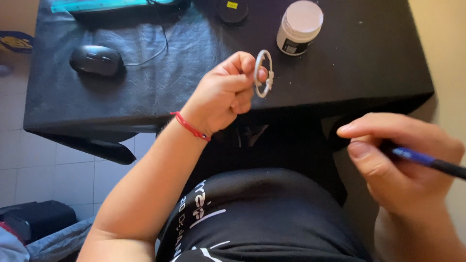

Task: Painting small laser-cut wooden ornaments with white paint using a brush at a desk.

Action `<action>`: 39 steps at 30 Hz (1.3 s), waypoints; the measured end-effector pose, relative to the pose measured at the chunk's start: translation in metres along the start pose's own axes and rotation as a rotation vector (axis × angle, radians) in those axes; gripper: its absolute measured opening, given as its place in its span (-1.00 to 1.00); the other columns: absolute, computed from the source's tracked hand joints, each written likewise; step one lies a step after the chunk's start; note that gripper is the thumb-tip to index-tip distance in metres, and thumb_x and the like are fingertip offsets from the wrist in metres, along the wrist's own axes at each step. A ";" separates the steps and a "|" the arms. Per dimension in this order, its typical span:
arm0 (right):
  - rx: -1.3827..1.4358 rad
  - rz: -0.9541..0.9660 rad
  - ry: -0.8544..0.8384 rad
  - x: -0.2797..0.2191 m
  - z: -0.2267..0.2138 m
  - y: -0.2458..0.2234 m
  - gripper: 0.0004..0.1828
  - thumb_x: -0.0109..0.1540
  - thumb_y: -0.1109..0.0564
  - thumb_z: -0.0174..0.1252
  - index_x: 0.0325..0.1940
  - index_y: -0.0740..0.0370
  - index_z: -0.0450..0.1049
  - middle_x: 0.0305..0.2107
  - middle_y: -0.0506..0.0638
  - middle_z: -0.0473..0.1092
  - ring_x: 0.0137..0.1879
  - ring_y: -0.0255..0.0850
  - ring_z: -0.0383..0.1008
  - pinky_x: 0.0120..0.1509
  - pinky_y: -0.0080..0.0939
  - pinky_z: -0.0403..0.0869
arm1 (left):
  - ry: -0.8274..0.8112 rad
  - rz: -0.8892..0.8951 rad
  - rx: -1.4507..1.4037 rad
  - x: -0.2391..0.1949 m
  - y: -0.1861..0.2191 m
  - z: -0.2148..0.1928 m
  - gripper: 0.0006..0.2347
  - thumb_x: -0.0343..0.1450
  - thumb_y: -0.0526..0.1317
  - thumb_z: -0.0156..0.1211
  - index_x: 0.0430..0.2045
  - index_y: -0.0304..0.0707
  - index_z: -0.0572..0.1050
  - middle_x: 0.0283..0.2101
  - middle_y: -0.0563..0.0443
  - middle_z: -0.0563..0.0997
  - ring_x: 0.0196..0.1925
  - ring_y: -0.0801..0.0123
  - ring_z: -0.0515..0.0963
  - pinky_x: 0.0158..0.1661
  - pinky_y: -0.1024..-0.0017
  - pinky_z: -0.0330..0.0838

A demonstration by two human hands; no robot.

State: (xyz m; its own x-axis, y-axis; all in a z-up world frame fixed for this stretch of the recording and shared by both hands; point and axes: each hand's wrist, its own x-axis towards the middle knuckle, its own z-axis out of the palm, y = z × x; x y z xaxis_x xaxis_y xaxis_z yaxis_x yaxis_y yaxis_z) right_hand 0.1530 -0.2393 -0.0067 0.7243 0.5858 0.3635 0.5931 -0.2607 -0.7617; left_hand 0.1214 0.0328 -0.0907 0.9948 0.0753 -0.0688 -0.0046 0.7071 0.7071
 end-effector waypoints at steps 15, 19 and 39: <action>0.158 -0.047 0.045 -0.005 0.006 0.025 -0.84 0.26 0.42 0.03 -0.11 0.62 0.41 -0.35 0.28 0.38 -0.46 -0.24 0.19 -0.30 -0.35 0.11 | 0.352 0.115 -0.069 -0.007 -0.028 -0.015 -0.78 0.47 -0.48 -0.14 -0.46 -0.03 0.30 -0.29 0.04 0.56 -0.73 0.60 0.10 -0.67 0.61 -0.05; 0.159 0.095 0.034 -0.007 0.005 0.016 -0.87 0.30 0.40 0.03 -0.08 0.52 0.41 -0.50 0.11 0.27 -0.50 -0.32 0.11 -0.33 -0.40 0.03 | 0.489 0.120 0.017 -0.012 -0.023 -0.011 -0.77 0.40 -0.51 -0.16 -0.48 -0.03 0.28 -0.25 0.00 0.60 -0.74 0.59 0.06 -0.68 0.57 -0.09; 0.091 0.132 0.034 -0.009 0.005 0.022 -0.82 0.36 0.34 -0.03 0.02 0.49 0.38 -0.15 0.23 0.38 -0.18 -0.22 0.32 -0.01 -0.41 0.26 | 0.623 0.139 0.615 -0.036 -0.005 -0.046 -0.84 0.30 -0.46 0.17 -0.45 -0.12 0.41 -0.36 0.09 0.62 -0.35 0.57 0.55 -0.35 0.69 0.34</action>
State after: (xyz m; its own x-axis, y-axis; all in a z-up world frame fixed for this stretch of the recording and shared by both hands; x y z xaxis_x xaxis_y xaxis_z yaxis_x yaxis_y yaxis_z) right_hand 0.1576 -0.2462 -0.0297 0.8066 0.5239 0.2737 0.4586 -0.2625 -0.8490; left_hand 0.0809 0.0589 -0.1238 0.7523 0.6282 -0.1984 0.1129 0.1738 0.9783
